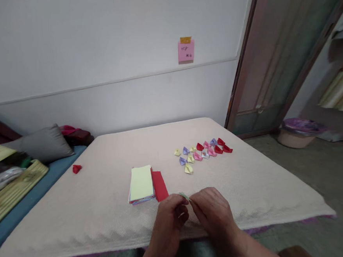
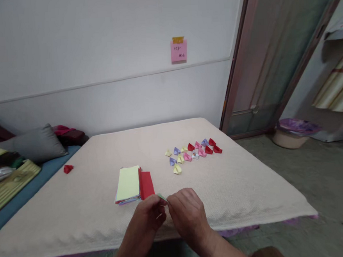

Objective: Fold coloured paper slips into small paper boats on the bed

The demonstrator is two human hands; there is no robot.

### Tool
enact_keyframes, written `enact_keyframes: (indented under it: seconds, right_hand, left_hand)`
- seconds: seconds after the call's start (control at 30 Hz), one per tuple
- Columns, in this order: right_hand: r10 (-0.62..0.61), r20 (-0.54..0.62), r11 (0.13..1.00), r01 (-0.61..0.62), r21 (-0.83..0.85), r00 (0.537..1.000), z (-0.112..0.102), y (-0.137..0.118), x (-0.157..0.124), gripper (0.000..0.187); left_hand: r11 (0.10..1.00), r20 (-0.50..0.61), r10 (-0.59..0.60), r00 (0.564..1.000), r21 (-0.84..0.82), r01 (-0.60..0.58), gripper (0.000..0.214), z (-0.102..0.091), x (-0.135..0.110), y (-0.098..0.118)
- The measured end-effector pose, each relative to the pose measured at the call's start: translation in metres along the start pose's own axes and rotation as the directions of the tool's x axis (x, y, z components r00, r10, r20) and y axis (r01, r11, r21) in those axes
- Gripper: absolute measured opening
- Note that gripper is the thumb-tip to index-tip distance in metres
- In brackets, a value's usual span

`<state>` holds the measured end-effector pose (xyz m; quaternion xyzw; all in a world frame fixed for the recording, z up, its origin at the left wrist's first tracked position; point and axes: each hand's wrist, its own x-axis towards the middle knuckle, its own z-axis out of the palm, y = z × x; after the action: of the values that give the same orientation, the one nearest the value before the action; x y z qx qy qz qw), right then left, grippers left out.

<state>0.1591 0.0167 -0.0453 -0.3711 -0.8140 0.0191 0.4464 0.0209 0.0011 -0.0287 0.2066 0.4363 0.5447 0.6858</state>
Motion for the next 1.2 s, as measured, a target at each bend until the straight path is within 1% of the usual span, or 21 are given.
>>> enact_keyframes:
  seconds: [0.13,0.3,0.37,0.47,0.57,0.67,0.77,0.87,1.07,1.13,1.2]
  right_hand:
    - [-0.024,-0.006,1.000,0.025,0.004,1.000,0.001,0.001,0.001,0.020]
    - [-0.074,0.023,0.997,0.074,0.019,0.997,0.000,0.001,0.003,0.018]
    - [-0.115,0.026,0.993,0.114,0.020,0.993,0.000,0.002,0.003,0.020]
    - [-0.155,0.025,0.988,0.155,0.005,0.988,0.000,0.003,0.003,0.025]
    - [-0.169,0.027,0.985,0.169,-0.012,0.985,0.000,0.004,0.002,0.024]
    - [-0.164,0.023,0.986,0.164,-0.011,0.986,0.001,0.004,0.000,0.025]
    - [-0.125,-0.007,0.992,0.125,-0.005,0.992,0.003,0.004,-0.001,0.025]
    - [-0.108,-0.030,0.994,0.108,-0.004,0.994,0.004,0.002,-0.002,0.025]
    - [-0.119,-0.004,0.993,0.119,-0.027,0.993,0.005,0.000,-0.003,0.027]
    - [-0.103,-0.010,0.995,0.103,-0.018,0.995,0.004,0.001,-0.003,0.026]
    - [-0.069,-0.015,0.998,0.069,0.012,0.998,0.003,0.001,-0.001,0.022]
  left_hand:
    - [0.997,-0.031,-0.065,0.997,-0.047,0.064,0.010,0.001,-0.001,0.002]
    - [0.997,-0.017,-0.054,0.998,-0.053,0.053,0.009,0.001,-0.002,0.002]
    - [0.998,-0.029,-0.049,0.998,-0.030,0.048,0.009,0.001,-0.002,0.002]
    - [0.999,-0.043,-0.017,0.999,0.050,0.020,0.011,0.000,-0.002,0.003]
    - [0.993,-0.020,0.018,1.000,0.117,-0.016,0.013,-0.001,-0.001,0.005]
    - [0.988,-0.015,0.035,0.999,0.149,-0.033,0.010,-0.001,0.000,0.004]
    - [0.979,-0.004,0.093,0.996,0.181,-0.091,0.012,0.000,0.001,0.001]
    - [0.957,-0.012,0.154,0.988,0.249,-0.147,0.011,0.003,0.000,-0.002]
    - [0.930,-0.046,0.237,0.970,0.299,-0.213,0.009,0.004,-0.001,-0.006]
    - [0.908,-0.073,0.311,0.948,0.316,-0.273,0.005,0.002,-0.001,-0.006]
    - [0.868,-0.080,0.405,0.911,0.348,-0.355,0.009,0.001,0.000,-0.004]
